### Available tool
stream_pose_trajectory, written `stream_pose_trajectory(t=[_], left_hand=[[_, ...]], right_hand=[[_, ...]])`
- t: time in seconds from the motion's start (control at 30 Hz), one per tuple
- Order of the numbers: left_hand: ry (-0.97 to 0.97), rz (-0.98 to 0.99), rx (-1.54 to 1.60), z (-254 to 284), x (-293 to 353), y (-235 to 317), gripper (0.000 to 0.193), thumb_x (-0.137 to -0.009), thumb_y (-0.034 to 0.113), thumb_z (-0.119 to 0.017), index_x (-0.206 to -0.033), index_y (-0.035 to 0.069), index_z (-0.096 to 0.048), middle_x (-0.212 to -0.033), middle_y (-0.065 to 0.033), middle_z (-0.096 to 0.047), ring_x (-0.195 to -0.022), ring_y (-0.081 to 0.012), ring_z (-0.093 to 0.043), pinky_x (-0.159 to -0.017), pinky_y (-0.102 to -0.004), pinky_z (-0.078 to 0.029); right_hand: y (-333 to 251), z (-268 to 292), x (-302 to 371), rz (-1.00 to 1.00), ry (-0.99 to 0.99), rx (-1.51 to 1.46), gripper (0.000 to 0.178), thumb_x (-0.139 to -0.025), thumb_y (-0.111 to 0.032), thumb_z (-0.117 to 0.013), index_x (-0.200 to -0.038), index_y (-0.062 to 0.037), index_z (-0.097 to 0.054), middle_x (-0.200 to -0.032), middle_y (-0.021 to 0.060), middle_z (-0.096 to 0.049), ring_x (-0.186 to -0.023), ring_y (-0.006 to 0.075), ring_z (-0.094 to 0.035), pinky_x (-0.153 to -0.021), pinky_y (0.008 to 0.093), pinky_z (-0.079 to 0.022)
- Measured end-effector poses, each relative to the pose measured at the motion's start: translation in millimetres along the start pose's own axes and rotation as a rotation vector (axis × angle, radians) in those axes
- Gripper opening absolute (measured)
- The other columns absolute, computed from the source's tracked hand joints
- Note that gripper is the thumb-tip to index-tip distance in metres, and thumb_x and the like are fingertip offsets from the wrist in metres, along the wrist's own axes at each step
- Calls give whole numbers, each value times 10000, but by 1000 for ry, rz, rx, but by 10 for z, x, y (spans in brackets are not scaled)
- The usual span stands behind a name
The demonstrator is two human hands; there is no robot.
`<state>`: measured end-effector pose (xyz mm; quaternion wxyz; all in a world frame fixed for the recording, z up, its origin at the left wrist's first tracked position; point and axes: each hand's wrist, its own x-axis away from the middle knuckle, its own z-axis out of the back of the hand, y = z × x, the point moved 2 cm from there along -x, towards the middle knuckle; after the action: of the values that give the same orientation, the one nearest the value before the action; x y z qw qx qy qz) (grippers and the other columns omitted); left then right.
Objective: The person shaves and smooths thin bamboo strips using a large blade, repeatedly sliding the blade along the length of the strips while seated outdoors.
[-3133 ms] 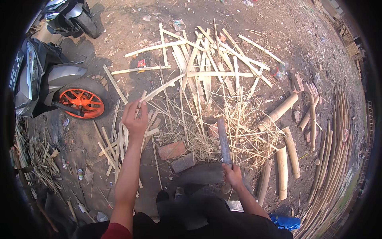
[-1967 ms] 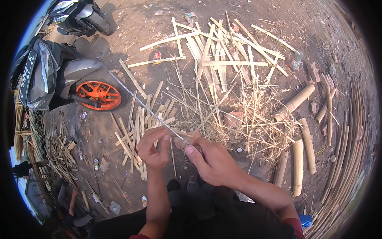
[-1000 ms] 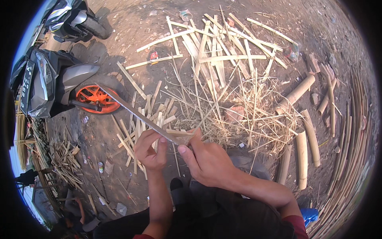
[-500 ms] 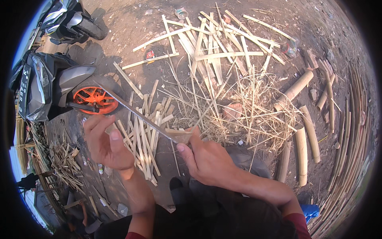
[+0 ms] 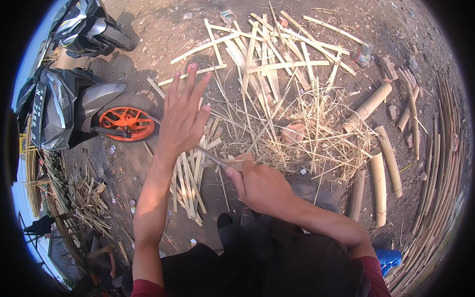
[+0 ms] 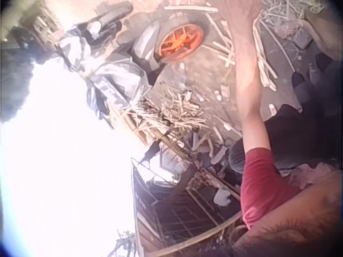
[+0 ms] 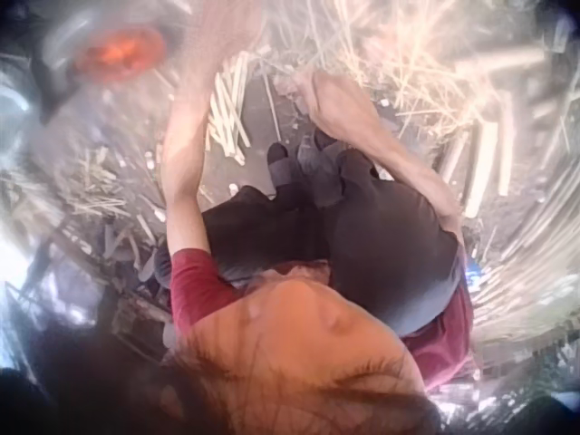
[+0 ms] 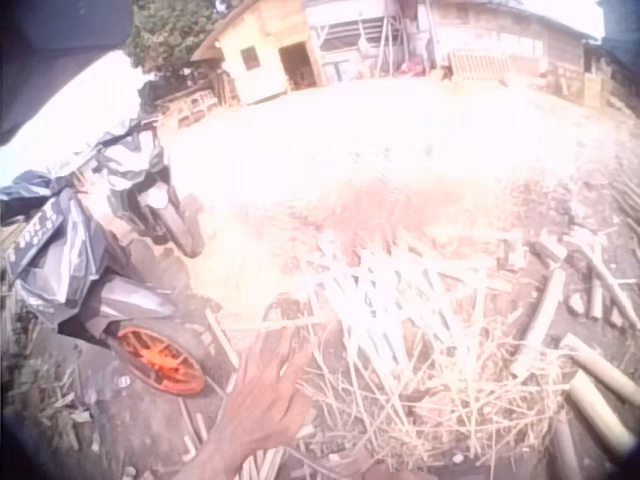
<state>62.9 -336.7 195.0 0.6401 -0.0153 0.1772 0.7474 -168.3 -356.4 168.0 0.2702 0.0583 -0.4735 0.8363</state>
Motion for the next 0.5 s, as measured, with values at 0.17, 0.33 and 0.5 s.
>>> stream_pose_trajectory(t=[0.17,0.33,0.5], left_hand=[[-20,254,391,-351,780,-284,555,-943,286,-517,-1429,23,-470,-1600,-224,-329,-1450,-403,-318,-1201,-510,-219],[91,1271,1168,-832,1562,-679,289,-896,250,-601,-1088,38,-561,-1045,-119,-627,-1008,-286,-611,-943,-478,-436],[-677,-40,512,-672,2515,553,496,-741,137,-747,-1195,88,-556,-1221,-141,-557,-1178,-359,-552,-980,-475,-463]], right_hand=[[728,-702,137,-252,-249,125,617,-1066,-475,-374,-1030,88,-622,-872,315,-674,-825,496,-673,-784,590,-526],[1239,-925,271,-293,-254,-13,658,-1054,-523,-381,-937,67,-649,-910,349,-659,-907,514,-655,-841,587,-501],[1593,-1078,186,-367,-176,-38,667,-1044,-528,-410,-868,72,-640,-834,329,-654,-867,487,-667,-804,559,-509]])
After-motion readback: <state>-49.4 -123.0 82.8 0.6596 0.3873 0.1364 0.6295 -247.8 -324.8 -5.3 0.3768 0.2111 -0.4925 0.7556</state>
